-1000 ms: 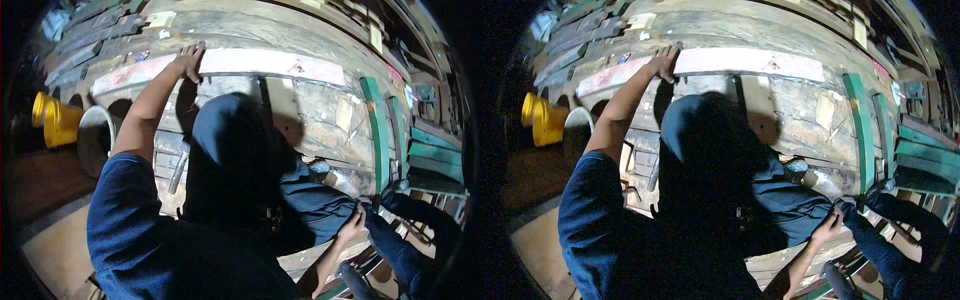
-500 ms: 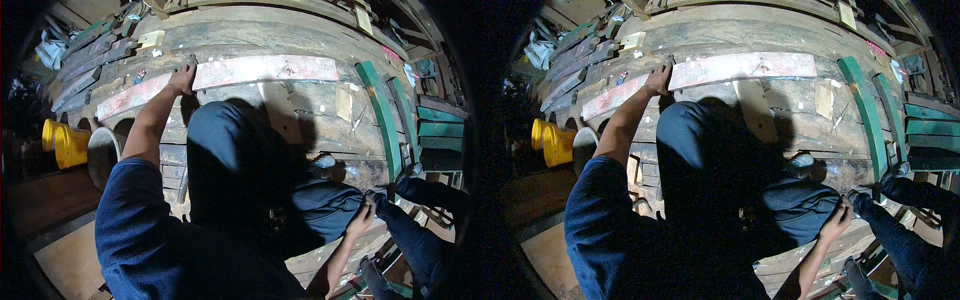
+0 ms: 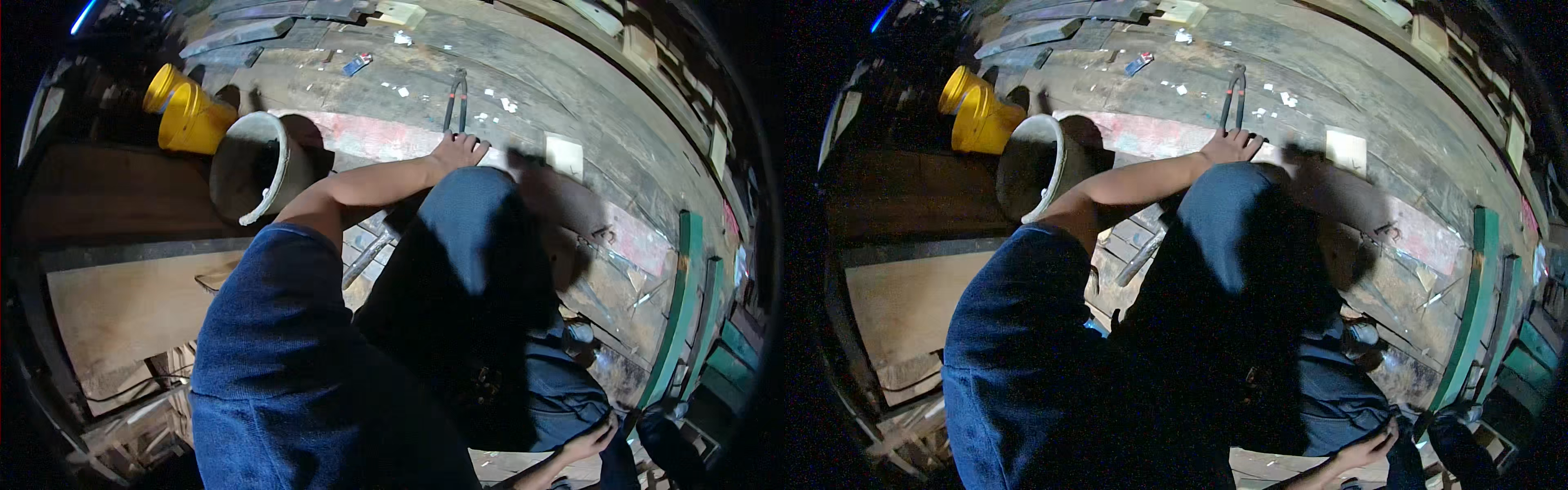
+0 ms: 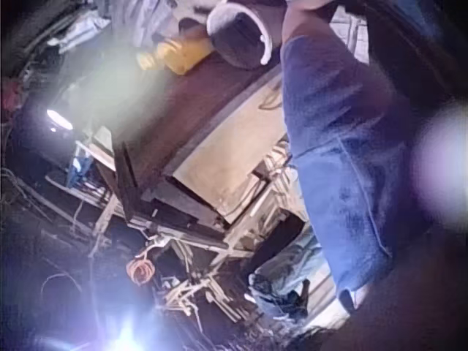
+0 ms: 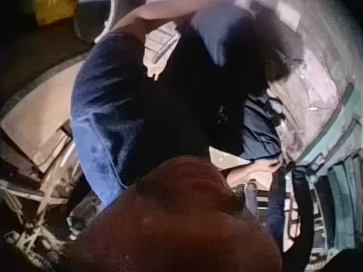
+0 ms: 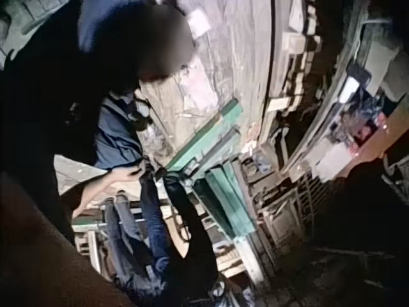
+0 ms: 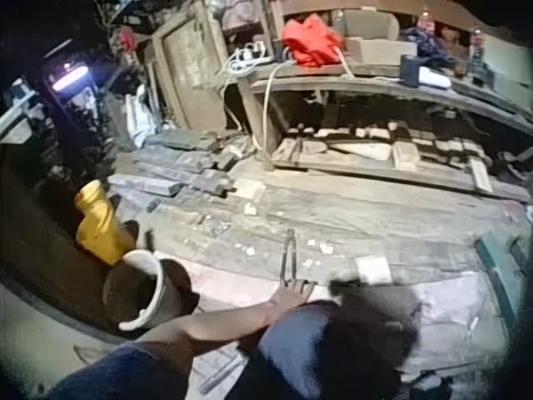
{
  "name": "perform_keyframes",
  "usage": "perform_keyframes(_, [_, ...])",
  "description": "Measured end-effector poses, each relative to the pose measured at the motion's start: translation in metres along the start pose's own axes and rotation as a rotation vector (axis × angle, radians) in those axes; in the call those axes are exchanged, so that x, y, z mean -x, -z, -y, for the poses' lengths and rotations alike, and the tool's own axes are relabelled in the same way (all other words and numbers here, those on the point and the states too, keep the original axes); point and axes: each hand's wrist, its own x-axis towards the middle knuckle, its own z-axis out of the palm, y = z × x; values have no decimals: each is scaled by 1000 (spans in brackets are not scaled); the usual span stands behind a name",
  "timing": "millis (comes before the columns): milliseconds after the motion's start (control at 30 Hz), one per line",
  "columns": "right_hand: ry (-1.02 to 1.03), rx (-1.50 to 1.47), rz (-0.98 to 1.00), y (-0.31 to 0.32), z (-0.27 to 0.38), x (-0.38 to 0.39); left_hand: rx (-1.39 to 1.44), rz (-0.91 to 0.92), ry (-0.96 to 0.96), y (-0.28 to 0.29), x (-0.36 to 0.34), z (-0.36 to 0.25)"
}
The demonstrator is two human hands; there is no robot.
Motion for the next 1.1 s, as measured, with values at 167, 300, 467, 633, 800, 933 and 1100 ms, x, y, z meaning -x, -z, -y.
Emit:
perform_keyframes(167, [-42,-38,33,-14,6,-4,684,32,266,29,-52,64])
perform_keyframes(300, [-36,-68,5,-13,8,-2,538,-8,917,-2,-72,90])
perform_keyframes(467, [-44,-65,-27,-6,15,3,389,58,949,-11,-93,42])
perform_keyframes(633, [-46,-93,-29,-5,5,2,511,-88,949,-20,-95,66])
perform_keyframes(800, [-113,-86,-47,-3,7,7,471,-13,745,-25,-108,96])
perform_keyframes(933, [-134,47,-97,-2,29,8,1466,114,696,-13,-134,85])
perform_keyframes(1100, [-9,-93,-33,-17,18,-3,2151,-22,700,2,-118,171])
